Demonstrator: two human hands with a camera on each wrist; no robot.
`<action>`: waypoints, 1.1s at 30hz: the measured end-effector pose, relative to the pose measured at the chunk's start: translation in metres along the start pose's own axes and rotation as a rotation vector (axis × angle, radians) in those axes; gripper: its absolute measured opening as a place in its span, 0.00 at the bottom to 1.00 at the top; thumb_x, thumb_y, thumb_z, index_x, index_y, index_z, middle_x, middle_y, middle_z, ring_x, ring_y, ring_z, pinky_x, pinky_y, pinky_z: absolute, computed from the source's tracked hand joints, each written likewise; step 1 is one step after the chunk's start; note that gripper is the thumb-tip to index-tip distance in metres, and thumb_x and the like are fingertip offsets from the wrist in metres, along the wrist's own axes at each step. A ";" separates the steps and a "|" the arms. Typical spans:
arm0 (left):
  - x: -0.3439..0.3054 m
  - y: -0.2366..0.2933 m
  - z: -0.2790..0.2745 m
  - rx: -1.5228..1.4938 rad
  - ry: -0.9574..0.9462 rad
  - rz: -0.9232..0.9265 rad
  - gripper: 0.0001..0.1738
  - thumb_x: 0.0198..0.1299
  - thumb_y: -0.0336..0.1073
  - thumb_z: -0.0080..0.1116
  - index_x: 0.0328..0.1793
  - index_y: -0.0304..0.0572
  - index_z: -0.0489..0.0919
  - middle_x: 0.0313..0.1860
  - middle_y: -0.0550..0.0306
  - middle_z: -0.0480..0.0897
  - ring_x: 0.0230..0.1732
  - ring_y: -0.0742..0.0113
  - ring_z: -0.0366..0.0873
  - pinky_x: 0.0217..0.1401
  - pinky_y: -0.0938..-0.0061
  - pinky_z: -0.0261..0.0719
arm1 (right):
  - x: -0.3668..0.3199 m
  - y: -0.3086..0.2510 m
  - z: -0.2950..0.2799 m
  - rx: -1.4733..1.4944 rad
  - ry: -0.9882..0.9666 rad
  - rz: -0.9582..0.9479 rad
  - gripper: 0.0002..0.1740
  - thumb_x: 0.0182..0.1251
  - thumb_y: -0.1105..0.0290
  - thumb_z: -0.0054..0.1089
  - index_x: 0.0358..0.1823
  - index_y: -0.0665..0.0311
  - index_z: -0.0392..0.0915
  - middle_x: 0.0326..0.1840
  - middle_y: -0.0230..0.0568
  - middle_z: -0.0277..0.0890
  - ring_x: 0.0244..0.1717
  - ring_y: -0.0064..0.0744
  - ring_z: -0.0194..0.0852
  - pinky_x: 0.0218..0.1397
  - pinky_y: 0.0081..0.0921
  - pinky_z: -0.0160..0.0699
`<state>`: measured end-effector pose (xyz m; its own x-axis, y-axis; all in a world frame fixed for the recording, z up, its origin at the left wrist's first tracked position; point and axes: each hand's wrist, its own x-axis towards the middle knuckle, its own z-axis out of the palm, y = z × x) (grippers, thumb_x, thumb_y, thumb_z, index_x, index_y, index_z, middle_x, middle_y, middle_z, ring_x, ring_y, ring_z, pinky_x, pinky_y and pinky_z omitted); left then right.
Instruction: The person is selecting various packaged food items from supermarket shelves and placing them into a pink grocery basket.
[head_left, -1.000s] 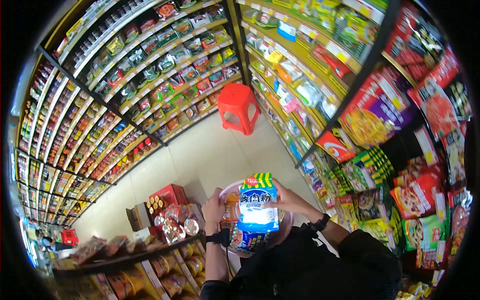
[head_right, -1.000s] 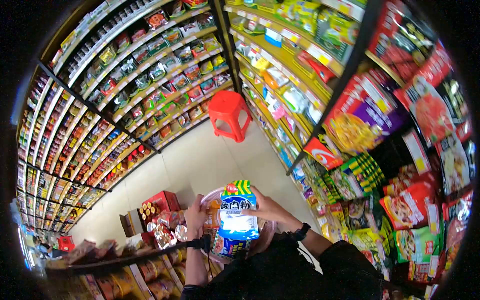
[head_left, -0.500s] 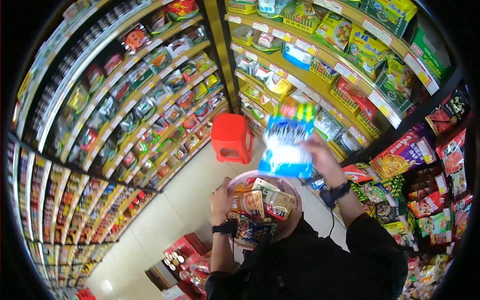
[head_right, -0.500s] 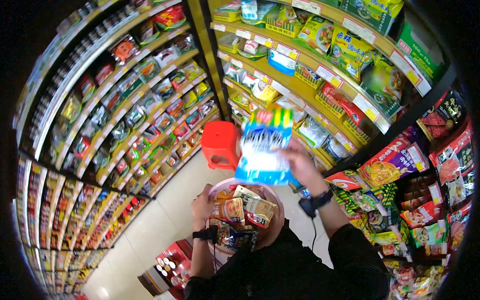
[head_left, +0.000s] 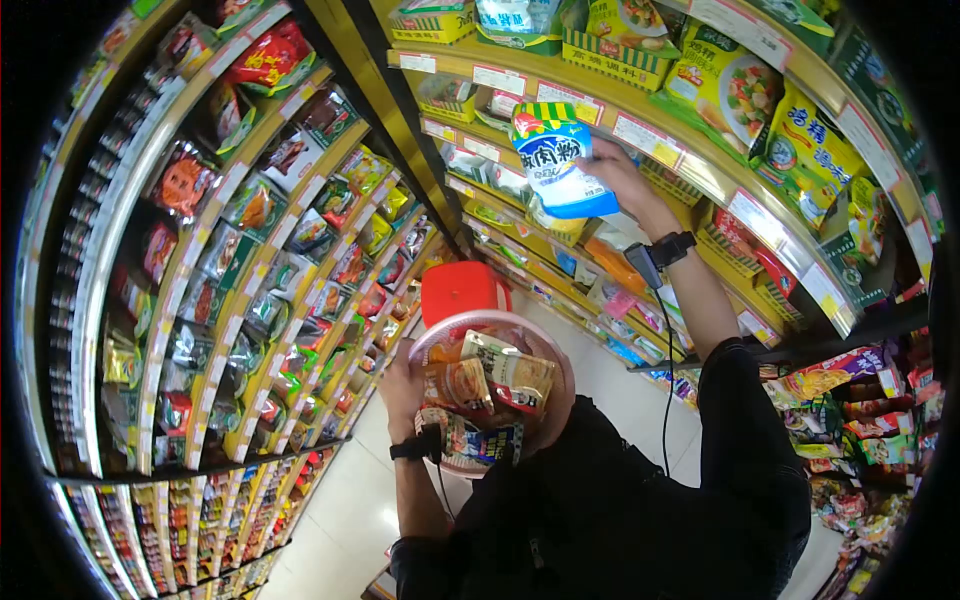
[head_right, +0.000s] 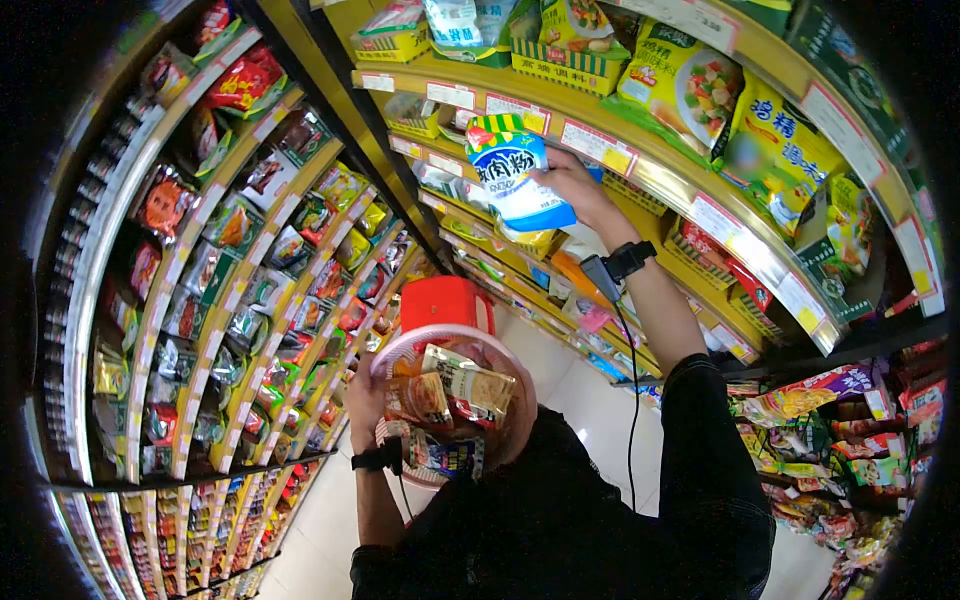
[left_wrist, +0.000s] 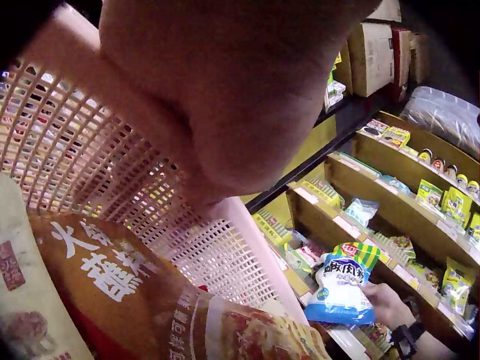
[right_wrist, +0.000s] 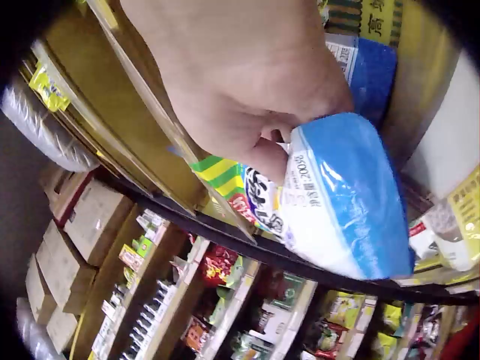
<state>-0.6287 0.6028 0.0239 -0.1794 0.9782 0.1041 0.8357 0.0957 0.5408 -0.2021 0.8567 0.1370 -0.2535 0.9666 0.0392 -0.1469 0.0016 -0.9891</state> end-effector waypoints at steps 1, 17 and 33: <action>0.009 -0.003 0.003 -0.004 -0.012 0.002 0.10 0.74 0.46 0.56 0.57 0.59 0.79 0.41 0.41 0.88 0.44 0.33 0.85 0.44 0.42 0.80 | 0.005 -0.002 -0.001 -0.047 0.001 -0.009 0.21 0.72 0.75 0.60 0.66 0.66 0.77 0.56 0.39 0.84 0.52 0.28 0.82 0.56 0.28 0.82; 0.164 0.014 0.007 0.033 -0.080 0.231 0.11 0.73 0.43 0.56 0.58 0.57 0.79 0.42 0.40 0.88 0.44 0.35 0.86 0.43 0.42 0.80 | 0.010 0.062 -0.105 -0.844 0.772 -0.416 0.17 0.74 0.69 0.65 0.59 0.69 0.81 0.57 0.42 0.83 0.52 0.35 0.81 0.59 0.34 0.81; 0.183 -0.004 0.027 0.049 -0.170 0.337 0.16 0.72 0.46 0.57 0.63 0.60 0.77 0.39 0.38 0.87 0.41 0.33 0.86 0.43 0.41 0.80 | -0.039 0.028 -0.016 -1.059 0.924 -0.332 0.21 0.71 0.59 0.70 0.50 0.72 0.82 0.51 0.58 0.85 0.44 0.54 0.87 0.50 0.47 0.82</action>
<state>-0.6509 0.7861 0.0184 0.1955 0.9724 0.1270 0.8577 -0.2323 0.4587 -0.1815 0.8232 0.1054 0.4089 0.7000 0.5855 0.7934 0.0444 -0.6071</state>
